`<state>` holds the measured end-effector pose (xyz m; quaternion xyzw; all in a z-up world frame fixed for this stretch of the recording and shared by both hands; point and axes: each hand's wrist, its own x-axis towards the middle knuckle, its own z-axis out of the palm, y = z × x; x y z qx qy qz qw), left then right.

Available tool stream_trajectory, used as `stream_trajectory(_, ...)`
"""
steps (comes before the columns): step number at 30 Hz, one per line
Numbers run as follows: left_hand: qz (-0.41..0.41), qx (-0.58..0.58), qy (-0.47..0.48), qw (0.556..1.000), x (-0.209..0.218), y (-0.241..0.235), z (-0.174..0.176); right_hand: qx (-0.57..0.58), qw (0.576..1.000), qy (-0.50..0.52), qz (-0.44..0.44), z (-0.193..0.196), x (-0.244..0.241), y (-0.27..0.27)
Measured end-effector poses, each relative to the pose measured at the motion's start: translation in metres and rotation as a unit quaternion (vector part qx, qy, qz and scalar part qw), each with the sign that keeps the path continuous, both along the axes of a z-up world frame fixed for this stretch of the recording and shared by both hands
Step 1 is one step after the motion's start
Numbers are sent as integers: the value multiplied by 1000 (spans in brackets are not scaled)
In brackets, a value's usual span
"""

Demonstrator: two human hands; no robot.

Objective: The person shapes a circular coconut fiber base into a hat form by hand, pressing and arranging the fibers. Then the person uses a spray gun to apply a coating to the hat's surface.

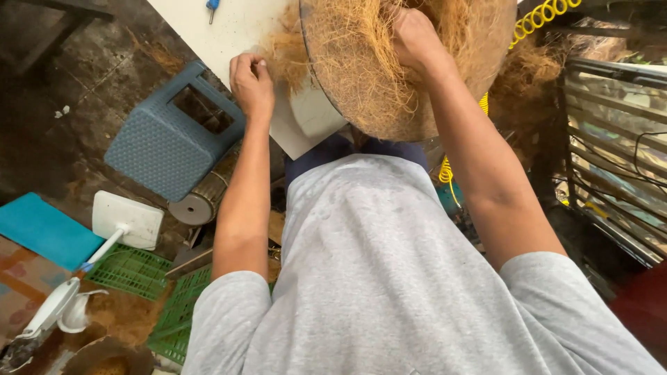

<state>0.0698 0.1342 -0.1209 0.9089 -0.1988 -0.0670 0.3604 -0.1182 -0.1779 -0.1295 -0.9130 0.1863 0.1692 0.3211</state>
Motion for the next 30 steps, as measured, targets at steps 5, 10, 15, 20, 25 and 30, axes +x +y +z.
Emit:
stream_trajectory(5, 19, 16, -24, 999, -4, -3, 1, -47, 990, -129, 38, -13, -1, -5)
stream_trajectory(10, 73, -1, 44, 996, -33, -36, 76, 68, 995, -32, -68, 72, 21, 8)
stream_trajectory(15, 64, -103, 235, 965, -73, -62, 102, 115, 986, 48, -112, 128, 37, 15)
stream_trajectory(20, 40, -132, 243, 960, -76, -65, 93, 123, 982, -130, -60, 206, 10, 8)
stream_trajectory(25, 19, -111, 139, 984, -60, -61, 61, -118, 940, -248, -202, 173, -75, -38)
stream_trajectory(30, 8, -114, -23, 993, -63, -80, 76, -38, 943, -162, -289, 162, -123, -44)
